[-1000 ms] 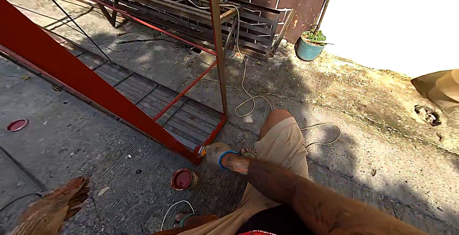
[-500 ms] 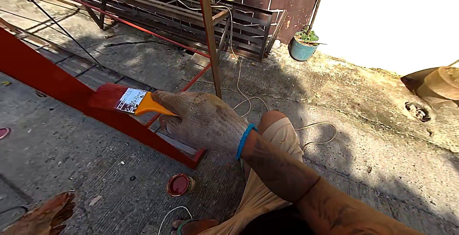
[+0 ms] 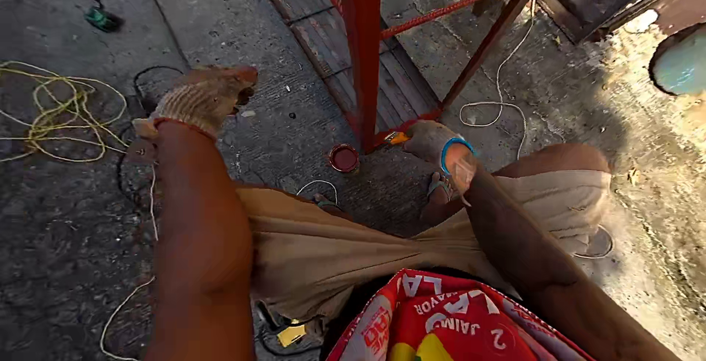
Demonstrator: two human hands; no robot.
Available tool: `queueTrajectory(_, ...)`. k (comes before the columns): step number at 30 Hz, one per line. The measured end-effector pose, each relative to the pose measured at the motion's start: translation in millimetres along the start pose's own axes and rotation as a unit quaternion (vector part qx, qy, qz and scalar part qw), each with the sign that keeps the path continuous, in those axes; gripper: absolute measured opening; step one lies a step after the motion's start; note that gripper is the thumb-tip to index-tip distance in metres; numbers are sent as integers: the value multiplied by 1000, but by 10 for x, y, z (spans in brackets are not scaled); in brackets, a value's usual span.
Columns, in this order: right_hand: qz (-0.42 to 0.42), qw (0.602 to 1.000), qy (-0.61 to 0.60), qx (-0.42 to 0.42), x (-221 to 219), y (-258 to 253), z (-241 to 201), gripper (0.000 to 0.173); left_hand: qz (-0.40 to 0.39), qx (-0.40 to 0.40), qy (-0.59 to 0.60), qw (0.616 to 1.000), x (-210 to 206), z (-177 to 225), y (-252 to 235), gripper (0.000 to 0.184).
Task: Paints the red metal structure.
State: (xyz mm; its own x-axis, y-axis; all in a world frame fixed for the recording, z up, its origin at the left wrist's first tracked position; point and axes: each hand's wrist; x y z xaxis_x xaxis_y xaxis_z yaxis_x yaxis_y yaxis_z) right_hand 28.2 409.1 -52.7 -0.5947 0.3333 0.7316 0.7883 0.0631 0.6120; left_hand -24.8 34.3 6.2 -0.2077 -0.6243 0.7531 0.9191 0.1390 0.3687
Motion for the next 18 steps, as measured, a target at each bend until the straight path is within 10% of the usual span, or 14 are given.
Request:
queueTrajectory(7, -4, 990, 18, 137, -981, -186, -323, 29, -6, -39, 0, 999, 52, -309, -161, 39)
queueTrajectory(18, -44, 995, 88, 35, -1479, -649, -650, 31, 2, 11, 28, 1000, 165, -392, -152, 39)
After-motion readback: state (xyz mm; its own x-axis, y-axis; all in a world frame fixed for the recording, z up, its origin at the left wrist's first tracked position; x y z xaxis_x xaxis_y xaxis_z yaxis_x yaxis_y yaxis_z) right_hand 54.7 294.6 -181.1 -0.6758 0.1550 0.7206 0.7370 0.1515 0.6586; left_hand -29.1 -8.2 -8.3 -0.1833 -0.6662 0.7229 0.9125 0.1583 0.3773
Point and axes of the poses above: each hand's wrist, its own y-axis away from the middle knuckle, its own x-axis out of the back of the hand, z = x × y, and after that the axes turned 9 degrees about -y, right-handed
